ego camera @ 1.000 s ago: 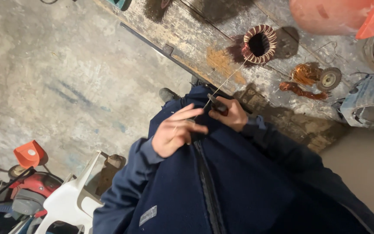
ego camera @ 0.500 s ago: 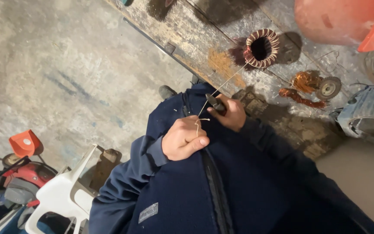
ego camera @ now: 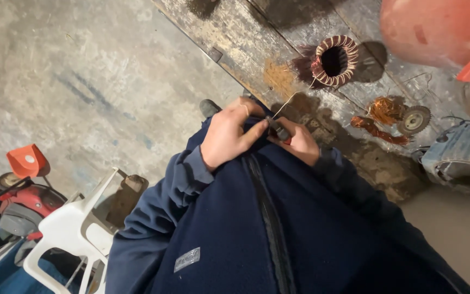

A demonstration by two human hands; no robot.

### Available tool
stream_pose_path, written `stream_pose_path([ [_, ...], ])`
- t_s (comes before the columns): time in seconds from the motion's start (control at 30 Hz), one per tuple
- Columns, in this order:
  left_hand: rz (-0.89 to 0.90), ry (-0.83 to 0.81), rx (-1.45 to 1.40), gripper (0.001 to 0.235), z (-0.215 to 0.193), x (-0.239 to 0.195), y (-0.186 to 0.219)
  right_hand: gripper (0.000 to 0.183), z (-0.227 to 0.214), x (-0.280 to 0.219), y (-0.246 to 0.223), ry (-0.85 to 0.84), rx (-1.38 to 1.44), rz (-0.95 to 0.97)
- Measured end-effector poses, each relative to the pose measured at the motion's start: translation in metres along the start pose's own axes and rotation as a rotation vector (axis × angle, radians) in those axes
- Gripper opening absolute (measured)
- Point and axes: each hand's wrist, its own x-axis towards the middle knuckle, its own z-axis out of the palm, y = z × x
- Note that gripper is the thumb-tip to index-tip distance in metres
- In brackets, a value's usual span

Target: Lacing and securing copper wire windings on an electric motor stator using string.

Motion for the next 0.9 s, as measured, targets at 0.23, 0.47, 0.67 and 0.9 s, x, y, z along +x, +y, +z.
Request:
stream_pose_path([
  [0.23,-0.163,-0.153,0.039,0.015,0.016,-0.011,-0.007,0.041,-0.009,0.002,-0.001,-0.056,-0.031,-0.043],
  [0.47,-0.090,-0.110,0.040,0.014,0.017,-0.014,-0.003,0.049,-0.015,0.001,-0.007,-0.100,-0.021,-0.081],
  [0.67,-0.151,-0.131,-0.054,0.014,0.020,-0.017,0.001,0.048,-0.015,-0.004,-0.002,-0.118,-0.018,-0.030],
  [0.9,-0.249,-0.144,-0.107,0.015,0.030,-0.023,-0.006,0.049,-0.012,-0.009,-0.007,-0.080,0.008,-0.004],
])
